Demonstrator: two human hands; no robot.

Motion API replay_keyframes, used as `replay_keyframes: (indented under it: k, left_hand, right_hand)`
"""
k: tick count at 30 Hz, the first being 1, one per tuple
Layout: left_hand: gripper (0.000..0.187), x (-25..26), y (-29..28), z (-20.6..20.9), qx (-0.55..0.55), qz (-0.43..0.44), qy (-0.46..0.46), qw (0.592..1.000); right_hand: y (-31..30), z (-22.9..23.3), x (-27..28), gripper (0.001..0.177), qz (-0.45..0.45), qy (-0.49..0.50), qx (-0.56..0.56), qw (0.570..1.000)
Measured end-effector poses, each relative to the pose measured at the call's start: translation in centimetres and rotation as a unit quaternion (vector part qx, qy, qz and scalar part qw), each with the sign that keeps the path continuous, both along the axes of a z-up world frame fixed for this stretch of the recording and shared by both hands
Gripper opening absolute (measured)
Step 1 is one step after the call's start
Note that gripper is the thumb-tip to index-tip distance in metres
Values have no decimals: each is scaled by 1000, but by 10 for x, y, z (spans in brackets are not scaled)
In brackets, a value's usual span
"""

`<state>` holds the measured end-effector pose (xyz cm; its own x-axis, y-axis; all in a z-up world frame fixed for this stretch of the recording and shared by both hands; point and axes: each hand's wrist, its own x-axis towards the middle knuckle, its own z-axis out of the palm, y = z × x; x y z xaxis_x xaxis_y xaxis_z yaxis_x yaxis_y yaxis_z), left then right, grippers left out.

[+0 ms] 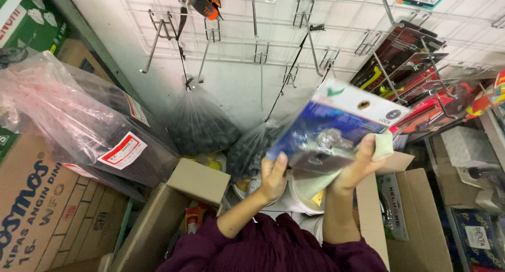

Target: The person takes various hardware items, including a lock and a cable, out of boxes and bags and wipes them with a cloth.

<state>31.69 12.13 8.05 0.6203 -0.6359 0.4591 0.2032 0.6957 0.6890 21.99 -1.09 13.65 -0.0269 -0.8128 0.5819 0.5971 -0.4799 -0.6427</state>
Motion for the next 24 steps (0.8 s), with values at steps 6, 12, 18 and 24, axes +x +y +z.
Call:
replay_keyframes:
  k: [6,12,18,24]
  left_hand:
    - [59,34,40,29,1,-15,-224,975]
    - [34,18,44,26,114,168,-266,942]
    - [32,16,45,15,119,201,-247,940]
    - [33,12,44,13,113,169,-243,949]
  right_hand:
    - [-24,-30,-37,39,31,116,-19,993]
    - [-19,-54,-35,45,-45,189,65,979]
    - [-2,-20,-34,73,190,-68,110,973]
    - [22,-59,-40,84,183,147,82,969]
